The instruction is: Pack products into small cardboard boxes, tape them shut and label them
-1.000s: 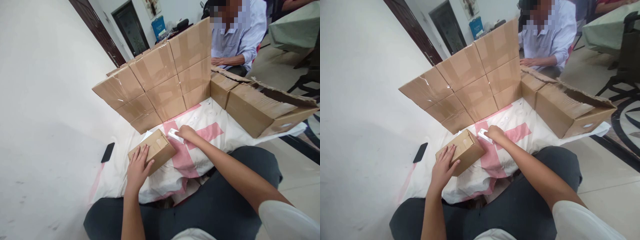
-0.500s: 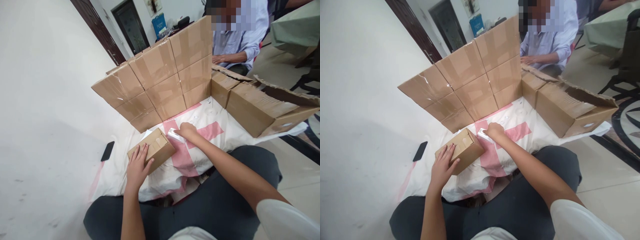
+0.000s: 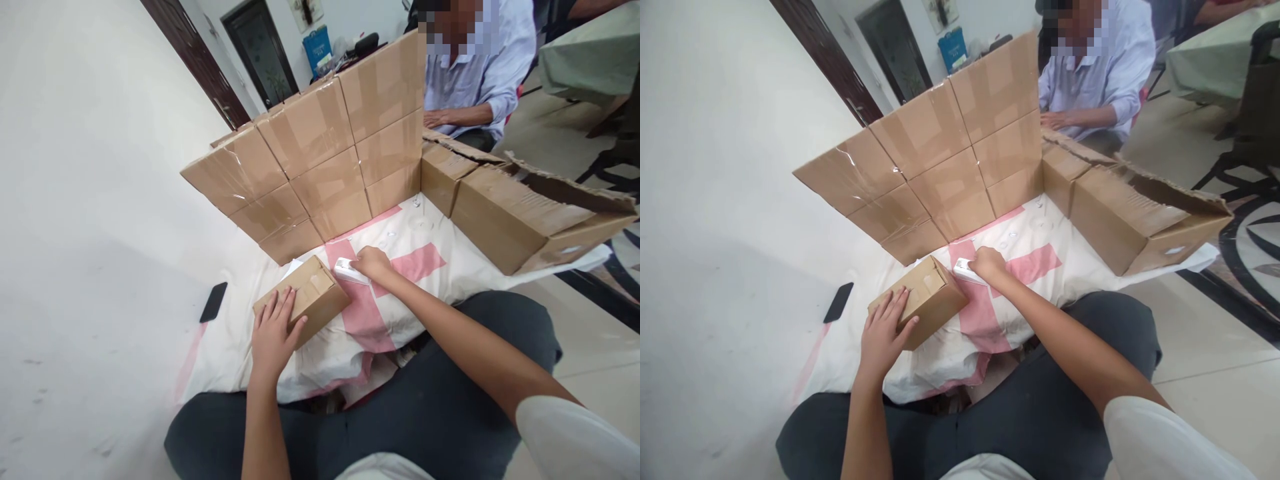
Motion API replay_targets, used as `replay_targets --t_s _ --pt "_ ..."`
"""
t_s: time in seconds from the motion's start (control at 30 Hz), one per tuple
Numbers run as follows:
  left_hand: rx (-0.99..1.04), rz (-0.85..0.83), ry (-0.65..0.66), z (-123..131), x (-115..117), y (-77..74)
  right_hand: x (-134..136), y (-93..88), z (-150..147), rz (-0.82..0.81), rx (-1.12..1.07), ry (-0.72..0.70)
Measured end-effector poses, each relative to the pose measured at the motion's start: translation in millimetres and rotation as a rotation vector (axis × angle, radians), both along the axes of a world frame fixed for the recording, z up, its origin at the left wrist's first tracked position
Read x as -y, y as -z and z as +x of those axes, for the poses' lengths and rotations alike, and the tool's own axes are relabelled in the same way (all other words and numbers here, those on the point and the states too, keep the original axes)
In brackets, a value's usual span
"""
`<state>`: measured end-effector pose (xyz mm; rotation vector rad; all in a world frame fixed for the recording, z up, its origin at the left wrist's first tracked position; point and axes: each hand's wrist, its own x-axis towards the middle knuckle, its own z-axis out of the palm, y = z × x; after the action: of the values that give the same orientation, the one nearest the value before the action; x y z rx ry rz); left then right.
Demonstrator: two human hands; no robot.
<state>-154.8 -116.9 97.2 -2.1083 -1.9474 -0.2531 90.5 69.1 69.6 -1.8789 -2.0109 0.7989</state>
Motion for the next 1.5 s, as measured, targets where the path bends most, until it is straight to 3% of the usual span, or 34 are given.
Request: replay_targets --t_s 0.2,0.47,0.7,0.83,1.03,1.2,1.5 --pt "-0.006 -0.004 -0.012 -0.2 -1.0 -0.6 -6.8 0.1 4.1 0.011 -0.015 -0.066" --pt "-0.010 -0.010 -0.013 -1.1 -0.5 0.4 -6.4 -13.1 13.1 -0.009 -0.030 -0.134" --pt "-0.005 -0.019 -0.019 -1.0 -1.1 -0.8 -2.9 -22.7 18.4 -0.055 0.017 -0.056" --pt "0.010 -0.026 -0.015 -1.0 -1.5 -1.0 -4.1 -26.1 22.7 -0.163 -0.014 -0.055" --pt "0.019 -0.025 -0.018 -0.4 -0.9 -1.6 -13.1 -16.8 20.2 -0.291 -0.132 -0.098" --pt "0.019 -0.010 -0.012 -0.5 -1.1 -1.2 -17.1 -12.2 23.4 -0.310 -0.197 -0.084" --pt "0.012 -0.009 -0.018 1.3 0.4 -2.0 -13.1 -28.2 33.2 -0.277 -0.224 -0.053"
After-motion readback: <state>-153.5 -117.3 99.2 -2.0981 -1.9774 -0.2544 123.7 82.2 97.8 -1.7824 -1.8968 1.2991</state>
